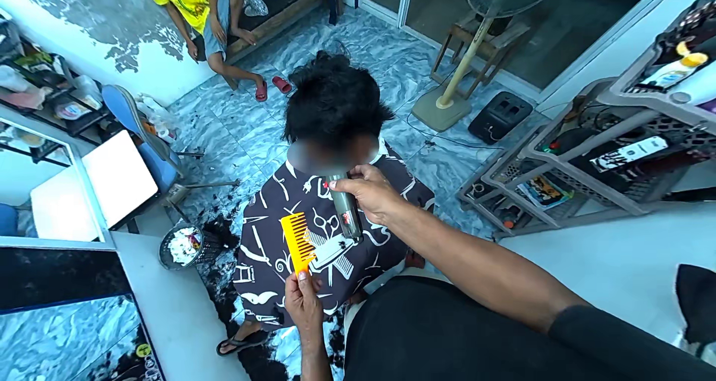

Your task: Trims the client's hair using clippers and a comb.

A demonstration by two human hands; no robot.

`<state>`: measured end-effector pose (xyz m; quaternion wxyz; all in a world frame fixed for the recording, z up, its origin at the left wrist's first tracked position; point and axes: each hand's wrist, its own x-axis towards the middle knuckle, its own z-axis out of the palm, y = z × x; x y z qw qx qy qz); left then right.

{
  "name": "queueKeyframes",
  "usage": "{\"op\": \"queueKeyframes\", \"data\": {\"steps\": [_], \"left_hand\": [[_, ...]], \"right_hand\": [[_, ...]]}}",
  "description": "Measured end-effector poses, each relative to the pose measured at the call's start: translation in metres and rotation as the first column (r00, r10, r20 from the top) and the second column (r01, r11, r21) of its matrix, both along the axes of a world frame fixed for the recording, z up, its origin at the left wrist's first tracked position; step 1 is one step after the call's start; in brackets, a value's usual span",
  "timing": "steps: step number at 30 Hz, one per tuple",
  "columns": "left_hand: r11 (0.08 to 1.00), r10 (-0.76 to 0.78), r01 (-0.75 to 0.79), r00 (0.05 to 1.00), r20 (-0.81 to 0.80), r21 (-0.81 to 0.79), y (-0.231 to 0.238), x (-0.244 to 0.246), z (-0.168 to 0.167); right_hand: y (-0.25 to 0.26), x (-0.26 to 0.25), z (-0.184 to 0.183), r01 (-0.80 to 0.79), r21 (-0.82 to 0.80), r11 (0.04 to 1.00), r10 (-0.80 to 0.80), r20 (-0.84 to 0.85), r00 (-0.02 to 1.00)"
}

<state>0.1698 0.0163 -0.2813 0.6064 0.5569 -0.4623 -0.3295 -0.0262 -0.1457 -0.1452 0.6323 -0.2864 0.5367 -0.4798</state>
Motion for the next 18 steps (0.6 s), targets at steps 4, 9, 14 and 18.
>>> {"op": "queueKeyframes", "data": {"steps": [4,9,14,18], "left_hand": [[1.000,-0.015,0.015,1.000,-0.007,0.006,0.0009,0.0025,0.0002],[1.000,0.018,-0.018,1.000,-0.010,0.002,-0.0010,0.0026,0.0029],[1.000,0.017,-0.017,1.000,-0.012,0.007,0.0024,0.0021,0.0017],[1.000,0.025,-0.024,1.000,-0.010,0.015,0.0016,-0.0001,0.0024]], "right_hand": [[-0.0015,0.0043,0.0076,-0.048,-0.164,0.985,0.045,-0.023,0.999],[0.0017,0.0026,0.0021,-0.015,-0.009,1.000,0.015,0.009,1.000],[0.0003,0.0028,0.0087,-0.042,-0.127,0.991,0.039,-0.023,0.999],[-0.0003,0.0002,0.0089,0.004,-0.007,1.000,-0.003,0.041,0.999]]}}
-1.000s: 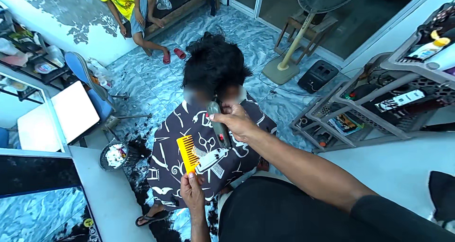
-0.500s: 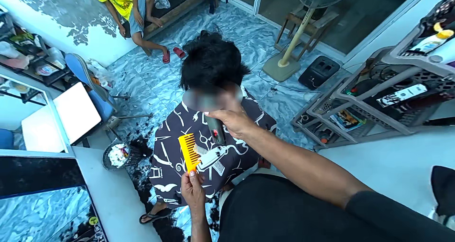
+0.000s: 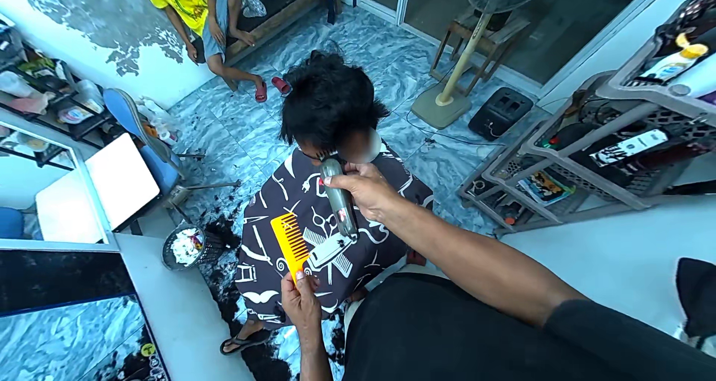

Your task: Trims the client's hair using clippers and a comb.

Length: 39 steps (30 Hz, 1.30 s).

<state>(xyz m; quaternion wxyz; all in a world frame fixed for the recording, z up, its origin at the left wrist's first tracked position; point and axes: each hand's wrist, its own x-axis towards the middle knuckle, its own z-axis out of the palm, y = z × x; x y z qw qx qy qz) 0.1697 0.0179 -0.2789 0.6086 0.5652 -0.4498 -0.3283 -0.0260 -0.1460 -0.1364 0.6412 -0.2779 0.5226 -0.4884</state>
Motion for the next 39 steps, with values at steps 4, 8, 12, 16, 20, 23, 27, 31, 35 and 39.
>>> {"op": "queueKeyframes", "data": {"steps": [4,8,12,16,20,23,27,31,35,39], "left_hand": [[1.000,-0.025,0.025,1.000,0.013,0.008,0.002,-0.002,0.002],[0.999,-0.034,0.034,0.999,0.007,-0.001,-0.002,-0.003,0.002],[0.999,-0.047,0.047,0.999,0.018,0.006,0.000,-0.004,0.005],[0.999,-0.040,0.040,0.999,0.005,-0.019,-0.005,-0.003,0.007],[1.000,-0.024,0.024,1.000,-0.019,-0.015,-0.003,-0.001,0.007],[0.999,-0.038,0.038,0.999,-0.019,-0.005,-0.001,-0.002,0.008],[0.999,-0.042,0.042,0.999,-0.006,0.000,-0.002,0.000,0.010],[0.999,-0.044,0.044,0.999,-0.001,-0.016,-0.004,-0.002,0.011],[0.999,-0.036,0.036,0.999,0.000,-0.032,-0.003,-0.001,0.011],[0.999,-0.039,0.040,0.999,0.007,-0.025,0.000,-0.002,0.005]], "right_hand": [[-0.005,0.001,0.012,-0.032,-0.138,0.990,0.025,-0.054,0.998],[0.002,0.001,0.002,-0.010,0.028,1.000,0.011,-0.022,1.000],[-0.004,0.005,0.014,-0.021,-0.169,0.985,0.002,-0.110,0.994],[0.005,-0.007,-0.007,0.007,0.033,0.999,-0.006,-0.005,1.000],[0.003,-0.009,-0.014,0.034,0.086,0.996,-0.039,0.050,0.998],[0.002,-0.005,-0.012,0.008,0.022,1.000,-0.009,0.016,1.000],[0.002,-0.004,-0.013,0.022,0.048,0.999,-0.023,0.022,0.999],[0.000,0.002,-0.010,-0.012,-0.058,0.998,0.008,-0.071,0.997],[0.002,0.003,-0.013,0.031,0.044,0.999,-0.028,-0.069,0.997],[-0.003,0.010,-0.009,0.013,-0.071,0.997,-0.020,-0.098,0.995]]}}
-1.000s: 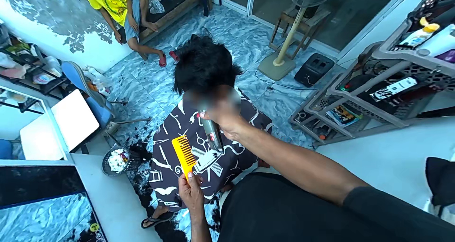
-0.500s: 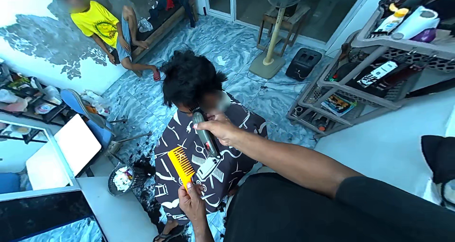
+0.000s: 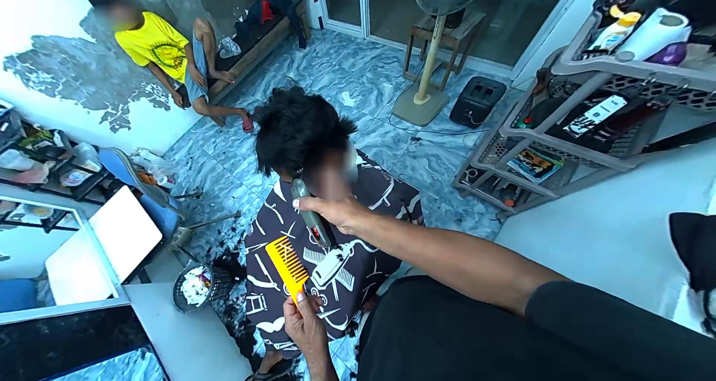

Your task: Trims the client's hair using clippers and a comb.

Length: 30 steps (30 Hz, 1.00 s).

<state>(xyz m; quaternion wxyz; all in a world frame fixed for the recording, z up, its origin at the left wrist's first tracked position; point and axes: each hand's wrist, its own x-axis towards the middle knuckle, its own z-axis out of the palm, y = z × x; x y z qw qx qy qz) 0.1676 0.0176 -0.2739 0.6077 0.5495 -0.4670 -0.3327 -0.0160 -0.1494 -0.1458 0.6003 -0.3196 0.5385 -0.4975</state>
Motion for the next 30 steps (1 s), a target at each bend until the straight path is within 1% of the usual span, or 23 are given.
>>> {"op": "queueKeyframes", "data": {"steps": [4,5,8,9,13,14,17,18,21,22,25,26,27,30], "left_hand": [[1.000,0.002,-0.002,1.000,-0.013,0.007,0.002,-0.001,0.000],[1.000,0.005,-0.005,1.000,-0.017,0.011,0.002,-0.001,-0.001],[1.000,0.007,-0.006,1.000,-0.016,0.024,0.003,-0.001,-0.001],[1.000,0.005,-0.005,1.000,-0.013,0.026,0.003,-0.001,0.000],[1.000,0.013,-0.013,1.000,-0.016,0.025,0.002,0.000,0.002],[1.000,0.013,-0.012,1.000,-0.020,0.026,0.002,0.000,0.001],[1.000,0.000,0.001,1.000,-0.016,0.024,0.003,0.001,-0.004],[1.000,-0.006,0.006,1.000,-0.016,0.027,0.003,0.000,-0.004],[0.999,-0.001,0.001,1.000,-0.011,0.037,0.003,-0.001,-0.004],[0.999,0.005,-0.004,1.000,-0.014,0.040,0.003,-0.001,-0.004],[0.998,0.015,-0.014,1.000,-0.006,0.058,0.004,-0.002,-0.005],[0.998,0.013,-0.012,1.000,-0.002,0.063,0.004,-0.002,-0.004],[0.998,0.009,-0.009,1.000,-0.005,0.060,0.004,-0.002,-0.003],[0.999,0.003,-0.002,1.000,-0.028,0.045,0.000,-0.002,-0.002]], "right_hand": [[0.005,-0.002,0.001,0.018,0.125,0.992,-0.025,0.054,0.998],[0.005,-0.001,0.001,0.019,0.121,0.992,-0.026,0.057,0.998],[0.002,0.004,0.002,0.001,0.016,1.000,-0.002,0.029,1.000],[0.002,0.005,0.002,-0.003,0.013,1.000,0.002,0.025,1.000],[0.008,0.004,0.000,0.009,0.128,0.992,-0.015,0.046,0.999],[0.007,0.005,0.000,0.013,0.109,0.994,-0.017,0.041,0.999],[0.001,0.010,0.000,-0.011,-0.031,0.999,0.011,-0.004,1.000],[0.002,0.010,0.001,-0.022,-0.029,0.999,0.022,-0.006,1.000],[0.007,0.008,0.003,-0.001,0.116,0.993,-0.005,0.051,0.999],[0.006,0.008,0.003,0.011,0.126,0.992,-0.019,0.064,0.998],[0.000,0.012,0.002,0.004,-0.017,1.000,-0.003,0.037,0.999],[-0.001,0.013,0.004,-0.010,-0.041,0.999,0.011,0.024,1.000],[0.001,0.012,0.005,-0.022,-0.026,0.999,0.023,0.022,0.999],[0.009,0.009,0.005,-0.004,0.141,0.990,-0.006,0.070,0.998]]}}
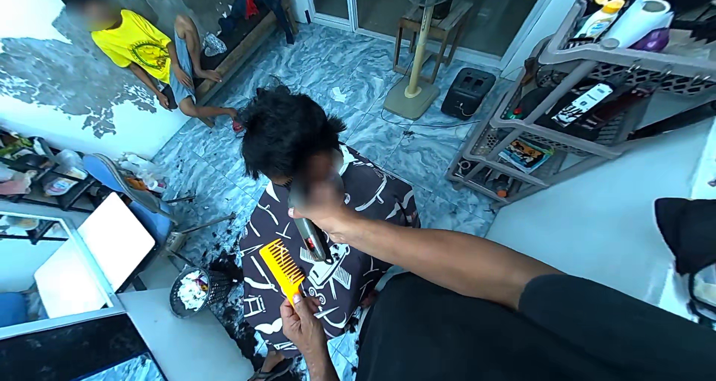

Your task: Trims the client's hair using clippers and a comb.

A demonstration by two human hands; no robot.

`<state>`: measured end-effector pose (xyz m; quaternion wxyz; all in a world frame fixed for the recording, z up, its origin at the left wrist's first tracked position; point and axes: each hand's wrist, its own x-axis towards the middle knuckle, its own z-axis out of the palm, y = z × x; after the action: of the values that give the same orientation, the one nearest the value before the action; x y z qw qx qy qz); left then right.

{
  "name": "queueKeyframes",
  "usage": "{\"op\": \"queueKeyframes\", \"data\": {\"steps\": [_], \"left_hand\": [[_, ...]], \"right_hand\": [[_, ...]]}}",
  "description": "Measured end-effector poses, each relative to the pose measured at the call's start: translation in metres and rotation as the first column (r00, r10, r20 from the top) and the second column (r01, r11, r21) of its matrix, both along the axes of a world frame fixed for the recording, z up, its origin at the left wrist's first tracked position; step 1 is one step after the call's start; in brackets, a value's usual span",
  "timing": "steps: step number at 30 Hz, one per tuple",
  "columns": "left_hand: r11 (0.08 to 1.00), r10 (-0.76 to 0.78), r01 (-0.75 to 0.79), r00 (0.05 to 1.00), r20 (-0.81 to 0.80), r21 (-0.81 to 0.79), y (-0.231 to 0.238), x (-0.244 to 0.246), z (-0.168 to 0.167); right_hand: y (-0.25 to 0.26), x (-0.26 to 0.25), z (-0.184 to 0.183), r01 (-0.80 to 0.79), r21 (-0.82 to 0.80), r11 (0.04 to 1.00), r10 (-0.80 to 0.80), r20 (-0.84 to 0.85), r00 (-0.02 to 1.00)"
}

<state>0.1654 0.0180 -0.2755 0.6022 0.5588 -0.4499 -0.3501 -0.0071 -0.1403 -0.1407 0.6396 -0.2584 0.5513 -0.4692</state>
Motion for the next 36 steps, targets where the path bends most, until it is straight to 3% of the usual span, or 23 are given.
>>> {"op": "queueKeyframes", "data": {"steps": [5,10,14,18,23,27,31,36], "left_hand": [[1.000,0.001,-0.001,1.000,0.018,0.017,0.001,0.000,0.000],[1.000,0.014,-0.014,1.000,0.007,-0.001,-0.004,-0.003,0.003],[1.000,-0.006,0.006,1.000,0.019,0.015,-0.002,-0.005,0.003],[1.000,-0.020,0.019,0.999,0.041,0.018,-0.003,-0.008,0.004],[0.998,-0.056,0.056,0.997,0.051,0.000,-0.004,-0.011,0.006],[0.999,-0.045,0.045,0.998,0.049,-0.001,-0.005,-0.014,0.008],[0.999,-0.045,0.045,0.998,0.045,0.003,-0.002,-0.013,0.006],[0.999,-0.038,0.038,0.999,0.038,0.011,-0.002,-0.014,0.005]], "right_hand": [[-0.006,0.002,0.001,-0.004,-0.149,0.989,0.001,-0.016,1.000],[0.003,-0.018,-0.006,0.026,0.060,0.998,-0.032,0.114,0.993],[-0.002,-0.018,-0.011,0.027,-0.068,0.997,-0.021,0.077,0.997],[0.001,-0.019,-0.010,0.015,0.023,1.000,-0.017,0.070,0.997],[-0.006,-0.013,-0.005,-0.015,-0.076,0.997,0.018,0.050,0.999],[-0.004,-0.013,-0.005,0.008,0.007,1.000,-0.008,0.082,0.997],[-0.006,-0.010,-0.004,-0.009,-0.071,0.997,0.013,0.050,0.999],[-0.005,-0.013,-0.005,0.023,-0.012,1.000,-0.021,0.127,0.992]]}}
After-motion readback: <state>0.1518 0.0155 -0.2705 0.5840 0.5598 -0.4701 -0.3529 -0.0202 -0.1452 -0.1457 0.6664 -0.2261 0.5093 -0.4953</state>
